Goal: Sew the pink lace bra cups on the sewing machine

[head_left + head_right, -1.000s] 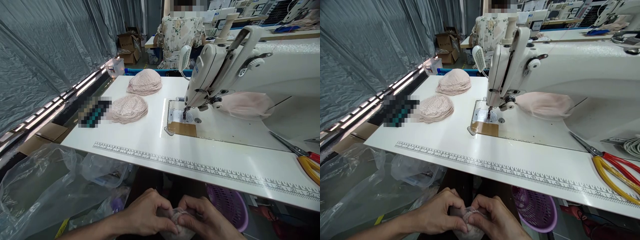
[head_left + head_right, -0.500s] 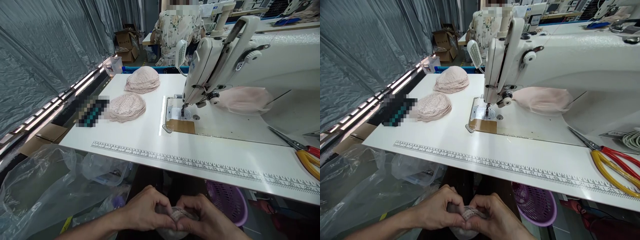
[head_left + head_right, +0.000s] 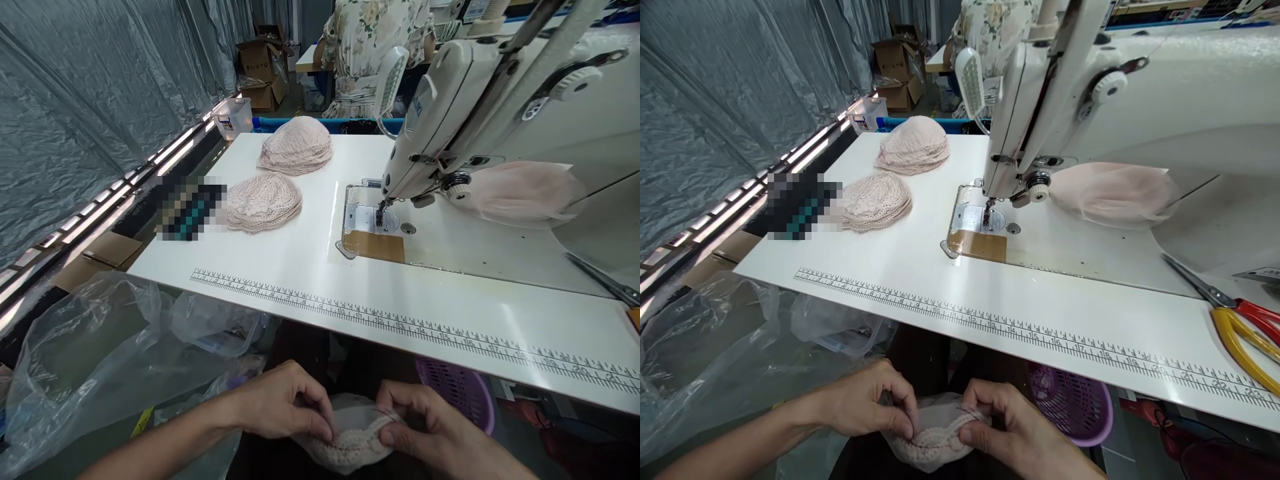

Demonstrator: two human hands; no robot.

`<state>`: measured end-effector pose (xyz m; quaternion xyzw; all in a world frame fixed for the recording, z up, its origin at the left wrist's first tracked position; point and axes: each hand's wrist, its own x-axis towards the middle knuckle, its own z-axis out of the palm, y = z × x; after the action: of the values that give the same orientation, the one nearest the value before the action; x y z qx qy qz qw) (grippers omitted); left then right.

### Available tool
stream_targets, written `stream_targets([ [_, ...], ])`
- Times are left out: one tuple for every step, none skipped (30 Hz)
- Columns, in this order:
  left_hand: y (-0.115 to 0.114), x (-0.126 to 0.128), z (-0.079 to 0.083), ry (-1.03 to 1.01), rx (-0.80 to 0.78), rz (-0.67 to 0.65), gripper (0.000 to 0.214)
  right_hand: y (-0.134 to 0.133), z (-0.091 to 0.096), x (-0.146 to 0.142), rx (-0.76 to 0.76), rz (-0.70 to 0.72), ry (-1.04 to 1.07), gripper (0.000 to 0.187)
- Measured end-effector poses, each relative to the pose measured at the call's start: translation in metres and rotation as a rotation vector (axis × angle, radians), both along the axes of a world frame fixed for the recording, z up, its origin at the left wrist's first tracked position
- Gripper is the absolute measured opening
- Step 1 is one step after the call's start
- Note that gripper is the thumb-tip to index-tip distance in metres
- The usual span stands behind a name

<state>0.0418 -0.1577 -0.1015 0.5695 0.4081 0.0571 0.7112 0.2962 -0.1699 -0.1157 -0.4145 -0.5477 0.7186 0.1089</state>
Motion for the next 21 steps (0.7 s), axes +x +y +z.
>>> stream_targets([
  [0.0,0.0,0.001,-0.013,-0.023,0.003,0.012,0.0,0.0,0.0,-0.011,0.002,0.014,0.032],
  [0.001,0.001,0.002,-0.023,-0.04,0.006,0.013,0.0,0.001,0.0,-0.024,0.005,0.026,0.033],
  [0.001,0.001,0.003,-0.032,-0.054,0.009,0.013,0.0,0.0,0.0,-0.033,0.006,0.038,0.033],
  [0.001,0.001,0.003,-0.038,-0.067,0.012,0.014,0.0,0.0,0.0,-0.04,0.006,0.048,0.033],
  [0.001,0.001,0.003,-0.044,-0.078,0.019,0.014,0.0,-0.001,0.0,-0.045,0.003,0.056,0.033],
  [0.001,0.0,0.003,-0.053,-0.091,0.028,0.014,-0.001,-0.003,0.0,-0.048,0.0,0.066,0.033],
  [0.0,0.0,0.002,-0.068,-0.107,0.037,0.014,-0.001,-0.004,0.0,-0.055,-0.007,0.079,0.033],
  [0.0,-0.001,0.001,-0.087,-0.125,0.045,0.016,-0.002,-0.006,0.001,-0.065,-0.013,0.096,0.033],
  [-0.001,-0.001,0.0,-0.099,-0.138,0.052,0.019,-0.003,-0.007,0.001,-0.076,-0.018,0.114,0.033],
  [-0.002,-0.002,-0.001,-0.103,-0.15,0.054,0.025,-0.004,-0.008,0.001,-0.088,-0.019,0.129,0.033],
  [-0.003,-0.002,-0.003,-0.1,-0.155,0.049,0.032,-0.004,-0.01,0.001,-0.095,-0.02,0.141,0.034],
  [-0.004,-0.003,-0.004,-0.09,-0.156,0.039,0.039,-0.005,-0.011,0.001,-0.099,-0.02,0.148,0.034],
  [-0.005,-0.003,-0.006,-0.078,-0.15,0.025,0.045,-0.005,-0.012,0.002,-0.102,-0.016,0.151,0.035],
  [-0.005,-0.003,-0.007,-0.07,-0.137,0.011,0.047,-0.005,-0.012,0.002,-0.1,-0.014,0.15,0.036],
  [-0.006,-0.003,-0.009,-0.071,-0.12,0.0,0.047,-0.004,-0.013,0.003,-0.099,-0.01,0.148,0.037],
  [-0.007,-0.003,-0.01,-0.079,-0.1,-0.005,0.044,-0.004,-0.013,0.003,-0.096,-0.002,0.146,0.038],
  [-0.007,-0.002,-0.011,-0.091,-0.074,-0.003,0.04,-0.004,-0.012,0.003,-0.09,0.004,0.138,0.039],
  [-0.007,-0.002,-0.011,-0.107,-0.048,0.003,0.036,-0.003,-0.01,0.002,-0.084,0.013,0.125,0.039],
  [-0.008,-0.001,-0.012,-0.124,-0.034,0.011,0.033,-0.003,-0.009,0.0,-0.082,0.022,0.108,0.039],
  [-0.008,0.0,-0.012,-0.139,-0.045,0.021,0.03,-0.002,-0.006,-0.002,-0.087,0.032,0.09,0.038],
  [-0.008,0.001,-0.012,-0.146,-0.072,0.029,0.029,-0.001,-0.004,-0.005,-0.099,0.045,0.074,0.037],
])
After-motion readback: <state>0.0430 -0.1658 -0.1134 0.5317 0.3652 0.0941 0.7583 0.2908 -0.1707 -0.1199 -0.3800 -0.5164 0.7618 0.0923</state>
